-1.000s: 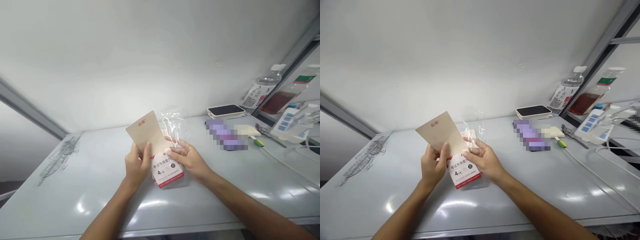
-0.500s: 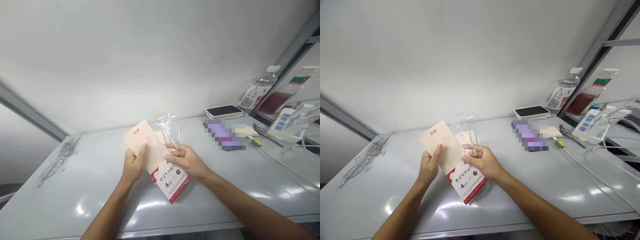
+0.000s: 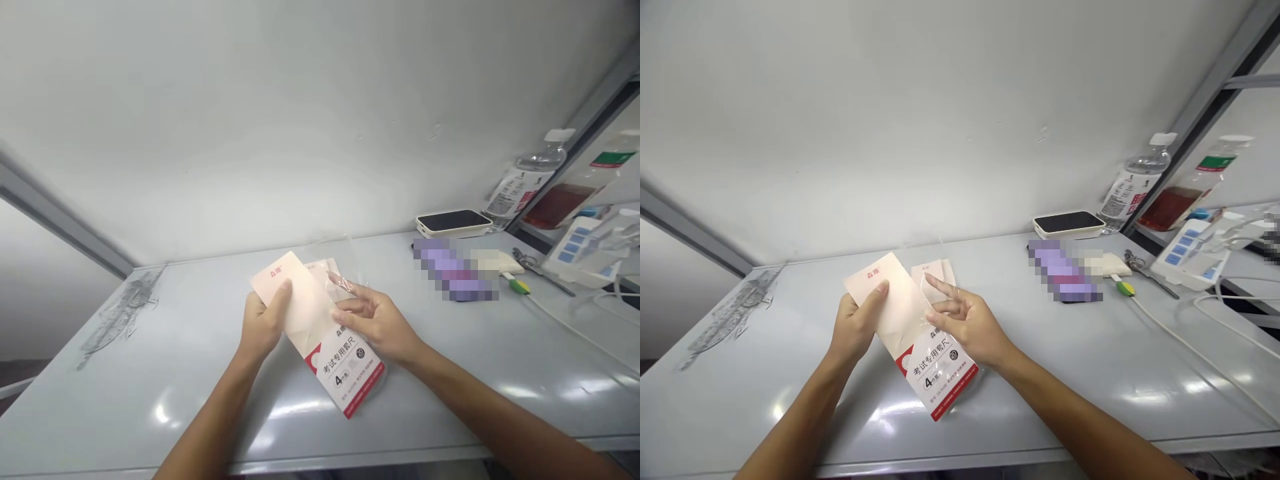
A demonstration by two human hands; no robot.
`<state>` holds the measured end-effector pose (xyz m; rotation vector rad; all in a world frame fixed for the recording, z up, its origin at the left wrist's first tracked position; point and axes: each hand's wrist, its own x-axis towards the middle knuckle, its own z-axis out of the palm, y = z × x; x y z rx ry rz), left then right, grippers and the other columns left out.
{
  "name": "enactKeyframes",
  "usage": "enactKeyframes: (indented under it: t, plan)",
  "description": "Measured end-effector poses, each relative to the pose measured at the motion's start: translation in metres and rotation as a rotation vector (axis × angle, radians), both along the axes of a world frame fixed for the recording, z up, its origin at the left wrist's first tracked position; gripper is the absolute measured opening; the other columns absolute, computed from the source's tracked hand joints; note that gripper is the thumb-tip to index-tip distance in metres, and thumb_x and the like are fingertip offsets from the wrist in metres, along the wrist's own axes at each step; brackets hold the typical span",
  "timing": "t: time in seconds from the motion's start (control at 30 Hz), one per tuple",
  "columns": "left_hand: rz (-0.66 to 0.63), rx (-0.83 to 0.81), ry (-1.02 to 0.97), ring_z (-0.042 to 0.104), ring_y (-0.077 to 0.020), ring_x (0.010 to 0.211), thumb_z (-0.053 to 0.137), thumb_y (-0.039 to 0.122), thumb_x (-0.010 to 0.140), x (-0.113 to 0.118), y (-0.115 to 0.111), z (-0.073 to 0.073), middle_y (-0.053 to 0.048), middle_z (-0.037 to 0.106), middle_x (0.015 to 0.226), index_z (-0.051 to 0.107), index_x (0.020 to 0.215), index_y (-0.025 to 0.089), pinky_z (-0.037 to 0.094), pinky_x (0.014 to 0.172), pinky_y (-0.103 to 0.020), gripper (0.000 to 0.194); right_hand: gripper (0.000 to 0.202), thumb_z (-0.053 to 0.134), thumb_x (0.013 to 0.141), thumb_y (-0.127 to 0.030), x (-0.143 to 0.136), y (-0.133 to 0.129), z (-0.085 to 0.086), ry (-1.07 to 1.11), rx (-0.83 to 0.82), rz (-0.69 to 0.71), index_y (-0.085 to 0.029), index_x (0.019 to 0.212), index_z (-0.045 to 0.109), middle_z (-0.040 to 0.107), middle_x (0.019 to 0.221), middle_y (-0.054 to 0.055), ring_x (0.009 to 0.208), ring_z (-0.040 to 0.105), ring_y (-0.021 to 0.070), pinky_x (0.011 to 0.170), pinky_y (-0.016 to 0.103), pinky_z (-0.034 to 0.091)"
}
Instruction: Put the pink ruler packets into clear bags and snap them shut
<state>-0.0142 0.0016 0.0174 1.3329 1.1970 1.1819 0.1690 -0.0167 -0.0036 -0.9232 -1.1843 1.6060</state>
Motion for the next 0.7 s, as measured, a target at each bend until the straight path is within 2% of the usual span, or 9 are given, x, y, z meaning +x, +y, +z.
enactKeyframes:
  t: [0.1,0.33,0.5,0.6,0.7]
  plan:
    - [-0.035,0.001,0.013,0.062,-0.0208,0.071,0.052,0.04,0.078,-0.001,0.0,0.0,-0.009,0.067,0.083,0.064,0.094,0.013,0.048,0.053,-0.027,0.033,0.074,0.065,0.071,-0.029,0.0,0.0,0.0,0.021,-0.002,0.023,-0.031,0.135,0.028,0.066,0.084,0.0,0.07,0.063,0.0166,0.059,0.029,0.051]
    - [-0.188,-0.071,-0.014,0.062,-0.0244,0.082,0.054,0.039,0.078,-0.003,0.002,0.001,-0.012,0.066,0.098,0.061,0.102,0.012,0.05,0.062,-0.03,0.037,0.076,0.064,0.073,-0.025,0.002,0.0,0.003,0.046,-0.059,0.145,-0.029,0.137,0.023,0.064,0.083,0.001,0.072,0.063,0.0169,0.058,0.028,0.05]
    - [-0.203,-0.081,0.01,0.063,-0.0243,0.08,0.054,0.039,0.078,-0.005,0.002,0.001,-0.011,0.066,0.095,0.06,0.105,0.012,0.05,0.06,-0.03,0.038,0.057,0.062,0.076,-0.026,0.005,0.0,0.007,0.069,-0.11,0.119,-0.025,0.129,0.042,0.064,0.071,0.0,0.065,0.06,0.0123,0.06,0.025,0.048]
    - [-0.217,-0.087,0.052,0.063,-0.0232,0.077,0.053,0.039,0.078,-0.005,0.001,0.0,-0.01,0.067,0.091,0.062,0.102,0.013,0.05,0.058,-0.029,0.036,0.041,0.06,0.076,-0.027,0.009,0.002,0.01,0.104,-0.191,0.118,-0.022,0.116,0.056,0.067,0.082,0.004,0.067,0.061,0.0131,0.065,0.028,0.049]
    - [-0.279,-0.111,0.087,0.063,-0.0226,0.076,0.053,0.039,0.078,-0.003,-0.001,-0.001,-0.01,0.067,0.092,0.062,0.102,0.013,0.05,0.059,-0.029,0.037,0.03,0.061,0.075,-0.027,0.011,0.005,0.012,0.112,-0.264,0.086,-0.018,0.104,0.063,0.067,0.088,0.007,0.069,0.063,0.0151,0.062,0.029,0.05]
